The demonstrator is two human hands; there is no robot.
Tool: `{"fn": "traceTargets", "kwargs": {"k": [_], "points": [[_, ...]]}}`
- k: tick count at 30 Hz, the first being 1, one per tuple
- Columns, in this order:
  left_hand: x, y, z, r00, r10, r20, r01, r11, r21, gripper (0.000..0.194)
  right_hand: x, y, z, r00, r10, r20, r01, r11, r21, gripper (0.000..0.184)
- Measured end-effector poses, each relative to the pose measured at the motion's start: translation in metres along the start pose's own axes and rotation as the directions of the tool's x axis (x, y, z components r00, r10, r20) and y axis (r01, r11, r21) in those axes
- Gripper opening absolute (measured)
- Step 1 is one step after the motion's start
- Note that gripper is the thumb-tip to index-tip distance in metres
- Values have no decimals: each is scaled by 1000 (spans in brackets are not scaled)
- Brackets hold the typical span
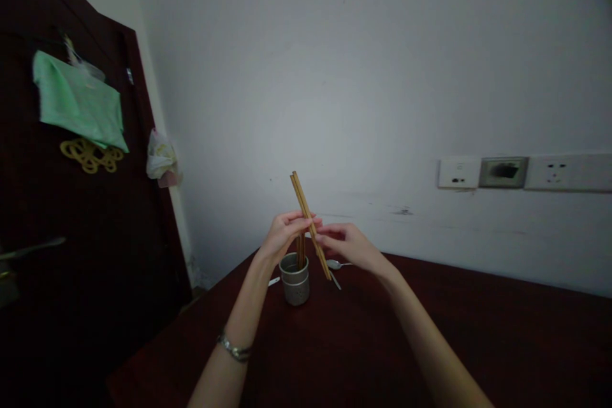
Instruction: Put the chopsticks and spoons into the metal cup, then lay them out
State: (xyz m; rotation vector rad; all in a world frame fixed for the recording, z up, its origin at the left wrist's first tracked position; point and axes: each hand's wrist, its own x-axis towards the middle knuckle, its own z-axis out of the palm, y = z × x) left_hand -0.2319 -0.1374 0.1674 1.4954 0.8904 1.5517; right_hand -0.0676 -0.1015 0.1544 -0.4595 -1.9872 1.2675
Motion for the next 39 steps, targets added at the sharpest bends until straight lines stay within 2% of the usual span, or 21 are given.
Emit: {"fn": "traceTargets", "kwargs": {"k": [3, 7, 12, 17, 22, 25, 30, 34, 39], "points": [[1, -5, 7, 999, -40, 13, 40, 999, -1, 29, 1, 0, 4, 997, -67, -35, 64, 993, -96, 28], [3, -13, 7, 999, -47, 20, 46, 999, 7, 33, 3, 3, 5, 998, 4, -60, -8, 997, -73, 31], [5, -21, 3, 999, -31, 16, 30, 998, 48, 34, 5, 8, 3, 994, 71, -78, -74, 996, -39, 27], [6, -16, 0, 995, -9, -95, 15, 998, 59, 34, 9, 22, 0, 990, 106, -97, -112, 992, -56, 24], [-2, -8, -10, 976, 8, -217, 1, 999, 40, 34, 10, 32, -5, 994, -5, -111, -26, 961, -276, 23], [-13, -5, -21, 971, -11, -240, 31, 996, 82, 33, 6, 35, -8, 992, -46, -115, -5, 915, -404, 23], [-41, 0, -44, 967, -131, -220, 187, 947, 260, 26, -9, 45, -11, 995, -21, -100, -39, 828, -559, 22], [-69, 1, -64, 947, -262, -184, 317, 856, 409, 21, -31, 54, -9, 999, 32, -19, -37, 791, -611, 15], [-112, -8, -87, 886, -453, -95, 424, 714, 557, 19, -59, 69, -5, 988, 125, 92, -44, 792, -608, 17]]}}
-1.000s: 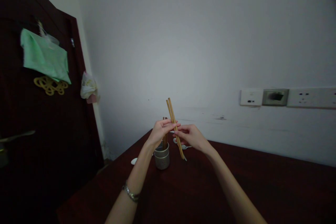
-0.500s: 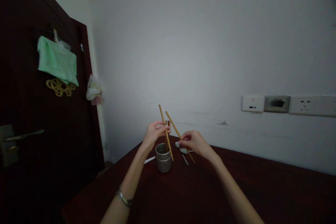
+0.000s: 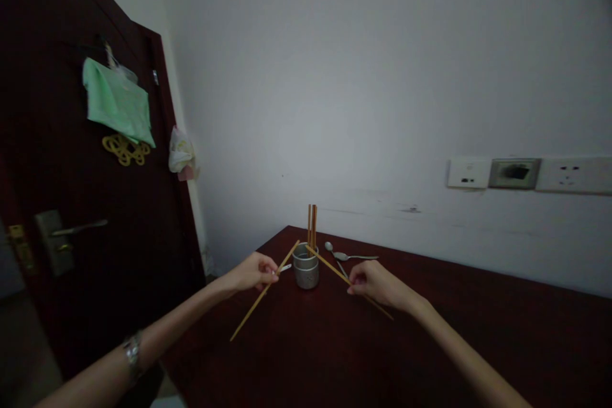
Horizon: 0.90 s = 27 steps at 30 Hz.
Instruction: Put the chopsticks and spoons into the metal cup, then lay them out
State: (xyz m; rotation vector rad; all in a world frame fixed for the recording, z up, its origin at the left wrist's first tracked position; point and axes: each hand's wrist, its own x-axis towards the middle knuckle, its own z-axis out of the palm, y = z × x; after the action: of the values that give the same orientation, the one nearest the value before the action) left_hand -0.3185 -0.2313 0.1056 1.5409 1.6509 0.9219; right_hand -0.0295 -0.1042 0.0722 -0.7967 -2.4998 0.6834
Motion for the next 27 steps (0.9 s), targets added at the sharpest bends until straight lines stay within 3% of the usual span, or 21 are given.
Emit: {"fn": "traceTargets", "kwargs": {"k": [4, 6, 10, 13, 18, 27], "points": [[-24, -27, -5, 987, -58, 152, 35, 988, 150, 20, -16, 15, 10, 996, 73, 42, -69, 992, -103, 16], [-33, -39, -8, 978, -51, 201, -13, 952, 306, 20, -22, 22, 13, 991, 125, 51, -113, 975, -189, 15], [-44, -57, -11, 953, 6, 304, -204, 753, 625, 15, -30, 34, 19, 981, 187, 43, -163, 932, -323, 15], [-47, -65, -11, 954, -5, 301, -230, 630, 741, 19, -32, 40, 26, 980, 200, 2, -186, 914, -361, 17], [-49, -70, -11, 969, 48, 241, -226, 559, 798, 24, -27, 49, 40, 990, 135, -35, -136, 890, -434, 24], [-43, -76, -15, 965, 34, 258, -229, 582, 780, 20, -11, 58, 57, 983, 127, -132, -176, 853, -491, 28]]}}
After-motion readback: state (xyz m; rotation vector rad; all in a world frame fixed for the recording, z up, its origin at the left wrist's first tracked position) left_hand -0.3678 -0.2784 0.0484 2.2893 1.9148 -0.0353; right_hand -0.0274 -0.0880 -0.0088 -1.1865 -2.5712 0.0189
